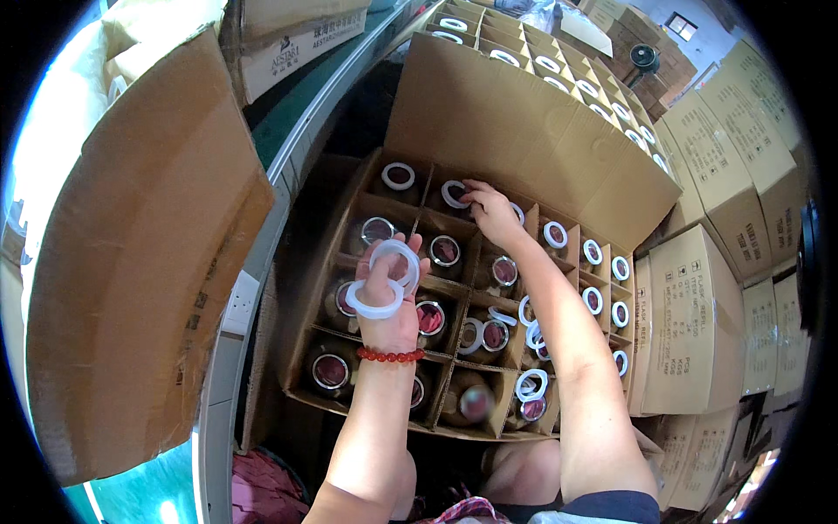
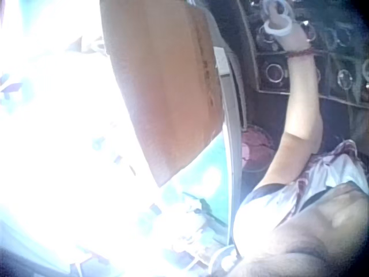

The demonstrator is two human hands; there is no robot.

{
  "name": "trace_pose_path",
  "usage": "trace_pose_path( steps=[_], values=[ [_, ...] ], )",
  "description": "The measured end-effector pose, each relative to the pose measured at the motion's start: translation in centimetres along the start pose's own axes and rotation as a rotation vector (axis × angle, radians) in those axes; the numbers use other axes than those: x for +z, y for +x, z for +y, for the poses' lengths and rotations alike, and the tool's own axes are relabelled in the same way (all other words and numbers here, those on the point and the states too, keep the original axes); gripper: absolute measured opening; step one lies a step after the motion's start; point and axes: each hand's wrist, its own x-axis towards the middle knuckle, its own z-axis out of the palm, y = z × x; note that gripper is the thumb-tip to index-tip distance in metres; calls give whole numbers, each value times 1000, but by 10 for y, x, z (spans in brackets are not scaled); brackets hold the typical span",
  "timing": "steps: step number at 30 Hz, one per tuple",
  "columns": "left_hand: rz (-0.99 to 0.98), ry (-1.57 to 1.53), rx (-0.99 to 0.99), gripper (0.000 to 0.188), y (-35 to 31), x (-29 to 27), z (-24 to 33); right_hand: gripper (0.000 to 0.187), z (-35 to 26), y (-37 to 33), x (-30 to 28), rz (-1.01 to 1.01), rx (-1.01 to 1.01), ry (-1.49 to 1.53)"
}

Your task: The person sits on the floor and places white plastic rings onto the tops of small jars arranged in a cardboard box. The person picks up rings from a nearby box and places them one by one onto each jar.

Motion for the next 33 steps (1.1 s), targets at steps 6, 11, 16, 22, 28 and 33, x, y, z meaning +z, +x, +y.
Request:
trace_pose_path(
  steps=[6,11,16,22,28,33],
  values=[
    [-47,8,-30,23,-1,0,2,29,1,-2,-6,-38,-77,-79],
    [-7,24,-42,31,-2,1,1,33,-12,0,-10,-132,-62,-223],
    [8,97,-18,39,-1,-3,-3,32,-52,-9,-19,-83,22,101],
    [45,220,1,45,-2,-4,-11,26,-133,-39,-40,-452,338,754],
    [20,305,-24,42,-6,3,-5,25,-145,-39,-54,-309,516,878],
    [-21,272,-66,40,-5,-5,-11,23,-136,-42,-45,-351,442,869]
  ],
)
